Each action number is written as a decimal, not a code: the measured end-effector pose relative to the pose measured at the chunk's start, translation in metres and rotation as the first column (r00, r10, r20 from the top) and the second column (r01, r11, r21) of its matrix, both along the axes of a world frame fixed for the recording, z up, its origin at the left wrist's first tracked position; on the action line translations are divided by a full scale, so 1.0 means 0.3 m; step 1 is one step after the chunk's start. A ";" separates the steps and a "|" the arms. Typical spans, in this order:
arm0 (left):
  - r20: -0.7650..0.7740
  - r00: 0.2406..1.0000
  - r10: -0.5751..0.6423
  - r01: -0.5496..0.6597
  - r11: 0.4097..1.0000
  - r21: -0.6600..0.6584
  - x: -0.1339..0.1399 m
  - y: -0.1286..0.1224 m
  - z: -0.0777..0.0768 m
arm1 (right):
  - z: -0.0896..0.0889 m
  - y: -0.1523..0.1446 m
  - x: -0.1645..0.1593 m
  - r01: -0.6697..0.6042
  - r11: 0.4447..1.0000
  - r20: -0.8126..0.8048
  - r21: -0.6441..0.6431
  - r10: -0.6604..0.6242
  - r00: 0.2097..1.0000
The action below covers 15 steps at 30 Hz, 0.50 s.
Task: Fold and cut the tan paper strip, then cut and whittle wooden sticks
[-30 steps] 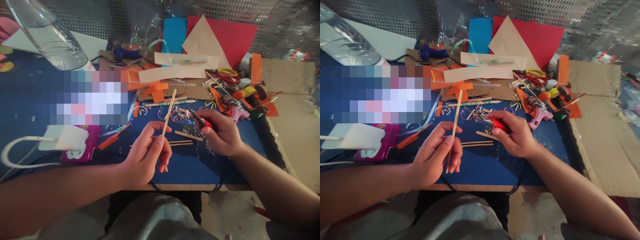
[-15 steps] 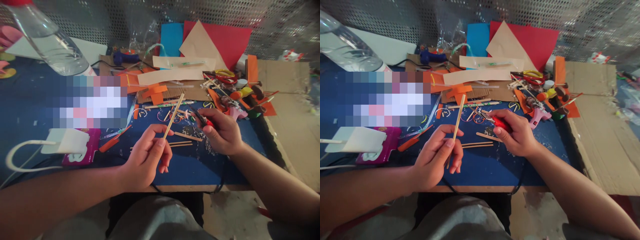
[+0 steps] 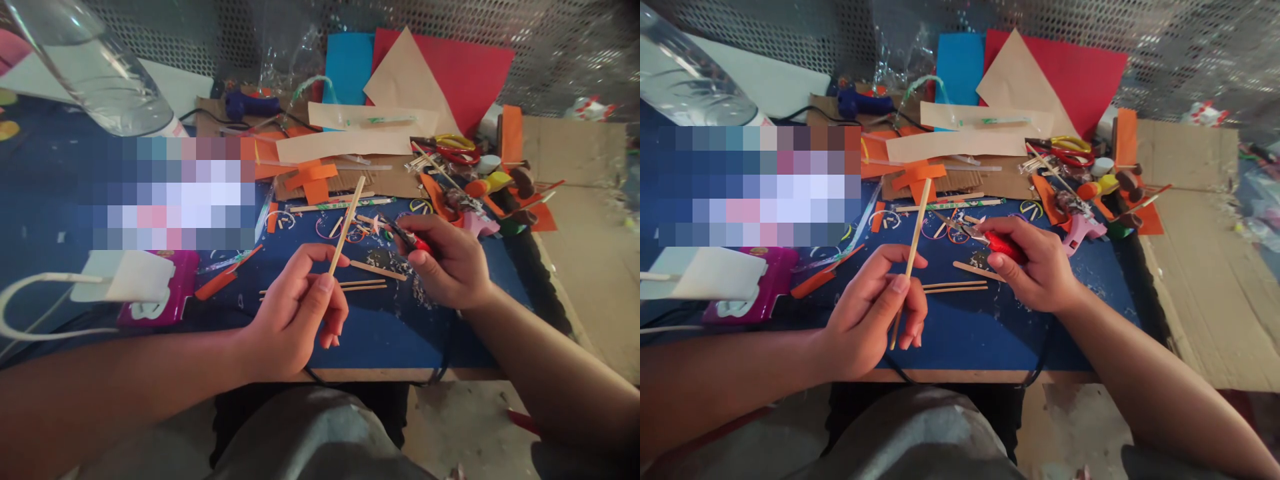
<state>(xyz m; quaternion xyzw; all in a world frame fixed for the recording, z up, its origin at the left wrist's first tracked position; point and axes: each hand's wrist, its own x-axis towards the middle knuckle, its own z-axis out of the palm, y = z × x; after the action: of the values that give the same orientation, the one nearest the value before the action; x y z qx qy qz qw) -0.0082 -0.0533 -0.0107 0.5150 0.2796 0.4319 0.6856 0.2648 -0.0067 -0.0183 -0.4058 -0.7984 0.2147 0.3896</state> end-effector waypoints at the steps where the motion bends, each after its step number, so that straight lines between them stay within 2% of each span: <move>1: 0.000 1.000 0.004 -0.004 1.000 -0.006 0.001 -0.001 0.000 | 0.001 0.001 0.000 -0.010 1.000 0.006 0.006 0.010 1.000; 7: 0.020 1.000 0.012 -0.011 0.999 -0.047 0.002 -0.003 -0.002 | 0.007 0.000 -0.003 -0.016 0.999 0.032 0.041 0.014 0.999; 15: 0.029 0.999 -0.022 0.023 0.999 -0.038 -0.001 -0.003 -0.002 | 0.005 -0.006 0.000 -0.017 0.999 0.025 0.031 0.016 1.000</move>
<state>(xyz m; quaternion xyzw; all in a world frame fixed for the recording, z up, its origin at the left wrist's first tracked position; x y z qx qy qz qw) -0.0086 -0.0542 -0.0114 0.4987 0.2720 0.4262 0.7040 0.2649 -0.0086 -0.0169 -0.3956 -0.8098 0.2005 0.3842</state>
